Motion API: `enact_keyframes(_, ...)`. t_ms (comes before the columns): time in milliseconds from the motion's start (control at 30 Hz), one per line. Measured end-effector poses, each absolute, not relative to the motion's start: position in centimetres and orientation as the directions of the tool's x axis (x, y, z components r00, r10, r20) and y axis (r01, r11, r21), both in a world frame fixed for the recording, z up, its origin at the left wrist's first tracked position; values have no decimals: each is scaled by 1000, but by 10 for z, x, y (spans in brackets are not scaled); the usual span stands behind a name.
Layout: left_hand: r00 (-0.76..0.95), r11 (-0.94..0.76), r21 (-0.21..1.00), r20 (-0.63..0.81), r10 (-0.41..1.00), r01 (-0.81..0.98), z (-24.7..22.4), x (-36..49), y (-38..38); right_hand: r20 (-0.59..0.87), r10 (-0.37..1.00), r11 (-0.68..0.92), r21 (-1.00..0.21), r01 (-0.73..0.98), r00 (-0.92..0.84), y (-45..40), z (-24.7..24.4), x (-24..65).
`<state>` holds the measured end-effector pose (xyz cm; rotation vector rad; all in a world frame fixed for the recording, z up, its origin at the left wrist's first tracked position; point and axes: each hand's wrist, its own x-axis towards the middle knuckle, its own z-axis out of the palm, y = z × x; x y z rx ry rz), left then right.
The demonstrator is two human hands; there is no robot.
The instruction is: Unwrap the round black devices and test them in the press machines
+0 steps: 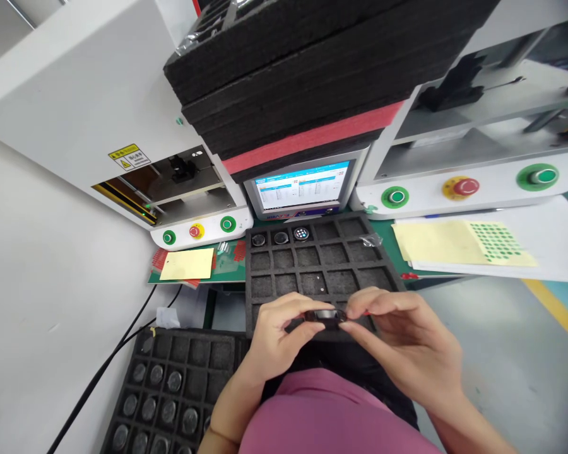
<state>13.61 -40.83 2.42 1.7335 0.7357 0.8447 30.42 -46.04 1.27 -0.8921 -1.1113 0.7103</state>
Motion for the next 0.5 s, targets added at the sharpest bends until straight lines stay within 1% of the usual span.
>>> enact_keyframes(167, 568, -297, 949, 188, 801, 105, 23, 138, -409, 423, 886, 435, -900, -28, 189, -461, 14, 315)
enact_keyframes(300, 526, -326, 940, 230, 819, 98, 21, 143, -413, 482, 859, 483, -875, 34, 174, -460, 14, 318)
enact_keyframes(367, 491, -341, 935, 253, 834, 96, 21, 146, -414, 507, 830, 510, -859, 53, 233, -460, 13, 313)
enact_keyframes(500, 464, -371, 923, 284, 839, 107, 23, 149, -414, 498, 736, 532, -844, 64, 459, -461, 8, 299)
